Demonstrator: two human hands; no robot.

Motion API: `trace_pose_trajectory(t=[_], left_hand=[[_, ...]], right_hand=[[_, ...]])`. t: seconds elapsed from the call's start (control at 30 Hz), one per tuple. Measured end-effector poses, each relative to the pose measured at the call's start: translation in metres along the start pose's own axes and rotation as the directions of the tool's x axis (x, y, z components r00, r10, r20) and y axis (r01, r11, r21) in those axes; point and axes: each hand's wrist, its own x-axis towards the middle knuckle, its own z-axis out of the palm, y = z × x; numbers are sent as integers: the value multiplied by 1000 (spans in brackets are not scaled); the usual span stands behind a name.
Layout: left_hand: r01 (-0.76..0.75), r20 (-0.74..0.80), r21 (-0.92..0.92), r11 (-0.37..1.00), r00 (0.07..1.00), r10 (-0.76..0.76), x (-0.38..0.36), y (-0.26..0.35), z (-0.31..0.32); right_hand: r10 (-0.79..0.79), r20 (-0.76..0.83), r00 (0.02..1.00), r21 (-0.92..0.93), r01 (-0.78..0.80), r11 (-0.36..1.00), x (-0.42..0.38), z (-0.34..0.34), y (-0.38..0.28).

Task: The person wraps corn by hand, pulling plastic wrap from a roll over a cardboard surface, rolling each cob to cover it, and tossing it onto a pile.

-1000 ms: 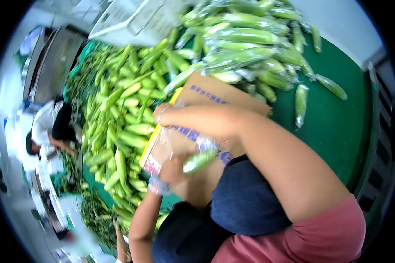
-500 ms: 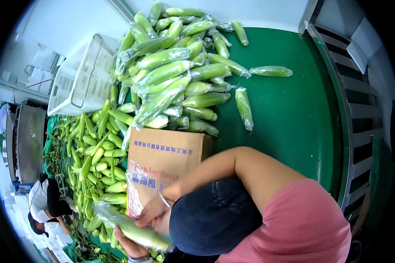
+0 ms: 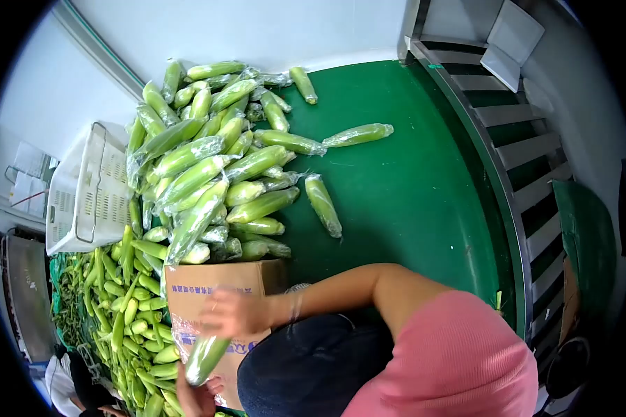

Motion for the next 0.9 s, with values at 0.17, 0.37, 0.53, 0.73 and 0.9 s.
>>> trace_pose_trajectory(t=[0.17,0.37,0.53,0.73,0.9], left_hand=[[130,151,-35,991,981,-123,-20,0,11],[45,-51,42,998,998,-43,-39,-4,-11],[103,272,174,979,951,-148,-50,-6,-50],[-71,-81,157,985,993,85,-69,-18,-32],[19,-68,386,922,998,8,-82,-21,-24]], right_hand=[[705,186,685,-22,-714,699,-81,-87,50],[975,-163,154,-354,-931,88,-165,-162,195],[926,-292,239,-246,-954,168,-196,-181,307],[884,203,421,-489,-739,464,-223,-151,244],[847,341,407,-249,-830,499,-212,-122,129]])
